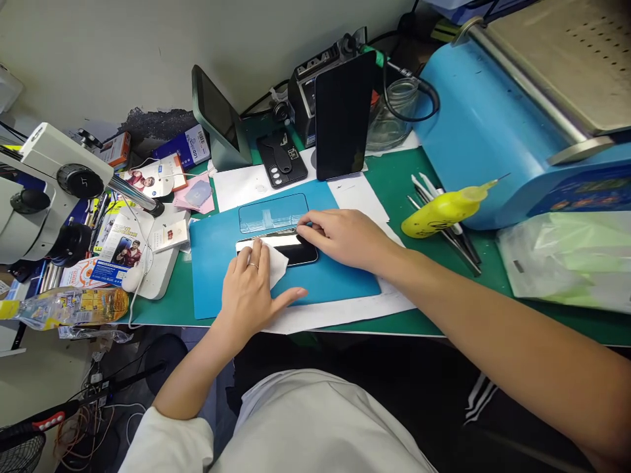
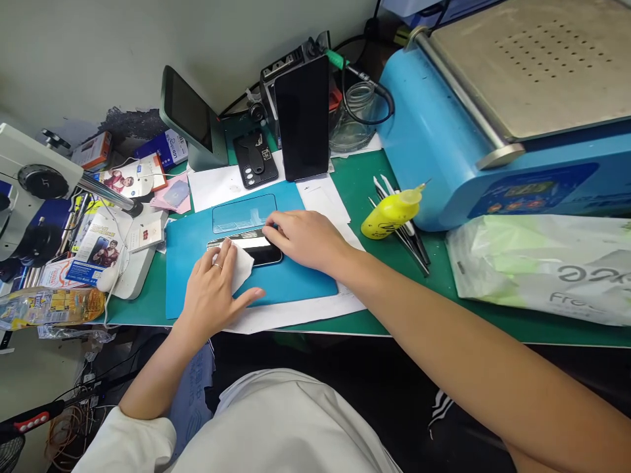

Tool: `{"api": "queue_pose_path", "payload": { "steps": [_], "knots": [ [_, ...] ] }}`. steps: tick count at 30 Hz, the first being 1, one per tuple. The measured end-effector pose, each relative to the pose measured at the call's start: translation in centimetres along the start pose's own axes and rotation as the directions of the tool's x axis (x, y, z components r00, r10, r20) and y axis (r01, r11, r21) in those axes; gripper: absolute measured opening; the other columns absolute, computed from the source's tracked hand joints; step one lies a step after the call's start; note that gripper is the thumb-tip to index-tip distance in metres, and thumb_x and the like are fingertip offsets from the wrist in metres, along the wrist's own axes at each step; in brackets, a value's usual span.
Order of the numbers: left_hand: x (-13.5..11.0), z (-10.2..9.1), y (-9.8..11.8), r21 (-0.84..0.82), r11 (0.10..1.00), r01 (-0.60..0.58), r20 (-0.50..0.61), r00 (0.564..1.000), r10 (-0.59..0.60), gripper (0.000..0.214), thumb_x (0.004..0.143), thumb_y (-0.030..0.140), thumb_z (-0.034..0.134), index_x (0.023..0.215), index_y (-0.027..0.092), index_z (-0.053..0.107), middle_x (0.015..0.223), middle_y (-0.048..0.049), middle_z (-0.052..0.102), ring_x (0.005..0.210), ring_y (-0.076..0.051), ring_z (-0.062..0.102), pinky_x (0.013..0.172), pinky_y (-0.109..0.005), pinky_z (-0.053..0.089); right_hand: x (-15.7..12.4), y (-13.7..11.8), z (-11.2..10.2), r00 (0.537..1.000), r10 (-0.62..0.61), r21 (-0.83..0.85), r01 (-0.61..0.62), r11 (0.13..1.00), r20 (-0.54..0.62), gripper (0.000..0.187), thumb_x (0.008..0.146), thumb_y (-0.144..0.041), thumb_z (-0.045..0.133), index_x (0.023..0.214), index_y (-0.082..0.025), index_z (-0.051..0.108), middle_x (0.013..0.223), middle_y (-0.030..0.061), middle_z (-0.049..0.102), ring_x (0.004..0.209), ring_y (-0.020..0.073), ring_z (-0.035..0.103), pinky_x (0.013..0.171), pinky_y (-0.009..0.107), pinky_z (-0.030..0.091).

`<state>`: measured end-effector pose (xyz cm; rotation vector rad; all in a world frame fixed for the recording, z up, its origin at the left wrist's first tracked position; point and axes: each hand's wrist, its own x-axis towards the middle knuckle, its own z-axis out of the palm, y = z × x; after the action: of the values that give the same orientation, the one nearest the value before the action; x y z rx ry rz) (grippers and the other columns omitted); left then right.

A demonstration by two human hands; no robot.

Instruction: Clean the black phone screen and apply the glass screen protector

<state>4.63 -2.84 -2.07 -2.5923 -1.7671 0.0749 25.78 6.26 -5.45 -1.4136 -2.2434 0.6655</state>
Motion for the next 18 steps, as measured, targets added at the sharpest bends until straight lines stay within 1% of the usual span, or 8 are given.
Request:
{"api": "queue_pose_path", "payload": {
  "steps": [2,4,9,11,13,15,17,18],
  "knots": [
    [0.8,-0.3,0.0,0.017,1.0,0.02,0.008,1.0,-0.02,0.101,0.093,0.084,0.03,0.15,0.003,0.047,0.158,-0.0224,0.049,0.139,-0.041,0.049,0.111,-0.053,0.046,0.0,0.0,0.0,1.0,0.0,-0.003,0.0,1.0,0.001,0.035,0.099,-0.04,0.044,0.103,-0.021,0.073,0.086,0.0068,0.077,0.078,0.0242,0.069,0.065,0.034,0.043],
    [0.9,-0.5,0.1,0.038,0.999,0.038,0.01,0.999,-0.038,0.098,0.094,0.083,0.031,0.149,0.004,0.048,0.158,-0.0206,0.049,0.135,-0.041,0.052,0.105,-0.053,0.049,0.0,0.0,0.0,1.0,-0.001,-0.006,0.001,1.0,0.002,0.035,0.1,-0.04,0.044,0.103,-0.021,0.073,0.086,0.0068,0.077,0.078,0.0241,0.068,0.065,0.034,0.043],
    [-1.0,-0.5,0.4,0.074,0.996,0.045,-0.004,0.999,-0.045,0.094,0.095,0.081,0.03,0.148,0.007,0.05,0.157,-0.0226,0.05,0.118,-0.038,0.063,0.094,-0.05,0.053,0.0,0.1,0.1,1.0,-0.012,-0.003,0.012,1.0,0.003,0.034,0.1,-0.041,0.045,0.104,-0.021,0.072,0.088,0.0068,0.076,0.079,0.0238,0.068,0.065,0.034,0.043],
    [-1.6,-0.4,0.4,0.07,0.997,0.041,-0.006,0.999,-0.04,0.092,0.097,0.079,0.028,0.151,0.007,0.046,0.156,-0.0246,0.051,0.112,-0.036,0.067,0.09,-0.048,0.054,0.0,0.1,0.2,1.0,-0.015,-0.004,0.015,1.0,0.0,0.034,0.101,-0.041,0.044,0.104,-0.022,0.071,0.088,0.0067,0.076,0.079,0.0237,0.068,0.065,0.034,0.042],
    [-1.6,-0.3,0.2,0.069,0.996,0.05,0.001,0.999,-0.05,0.092,0.099,0.077,0.026,0.155,0.006,0.038,0.15,-0.0266,0.057,0.104,-0.033,0.072,0.084,-0.044,0.055,0.0,0.1,0.2,1.0,-0.02,-0.008,0.02,1.0,-0.001,0.034,0.101,-0.041,0.044,0.104,-0.022,0.071,0.088,0.0065,0.076,0.08,0.0235,0.068,0.065,0.034,0.042],
    [-1.0,-0.2,0.0,0.082,0.994,0.078,0.017,0.997,-0.079,0.093,0.1,0.076,0.024,0.158,0.004,0.031,0.137,-0.0266,0.067,0.092,-0.03,0.076,0.077,-0.039,0.056,0.1,0.2,0.2,1.0,-0.025,-0.011,0.025,1.0,0.001,0.033,0.101,-0.041,0.043,0.104,-0.022,0.071,0.088,0.0064,0.076,0.079,0.0232,0.068,0.065,0.034,0.042],
    [-0.2,-0.3,-0.4,0.102,0.988,0.112,0.03,0.993,-0.115,0.094,0.1,0.077,0.023,0.159,0.003,0.029,0.126,-0.0245,0.073,0.081,-0.028,0.077,0.069,-0.036,0.055,0.1,0.2,0.2,1.0,-0.031,-0.015,0.031,0.999,0.003,0.033,0.101,-0.041,0.043,0.104,-0.022,0.07,0.088,0.0064,0.076,0.078,0.0231,0.067,0.065,0.034,0.042],
    [0.3,-0.3,-0.5,0.112,0.986,0.124,0.031,0.991,-0.129,0.094,0.1,0.077,0.023,0.158,0.004,0.03,0.125,-0.024,0.074,0.079,-0.028,0.077,0.067,-0.035,0.054,0.1,0.2,0.2,0.999,-0.032,-0.017,0.032,0.999,0.004,0.033,0.101,-0.04,0.043,0.103,-0.022,0.07,0.088,0.0065,0.076,0.078,0.0232,0.067,0.065,0.034,0.042]
  ]
}}
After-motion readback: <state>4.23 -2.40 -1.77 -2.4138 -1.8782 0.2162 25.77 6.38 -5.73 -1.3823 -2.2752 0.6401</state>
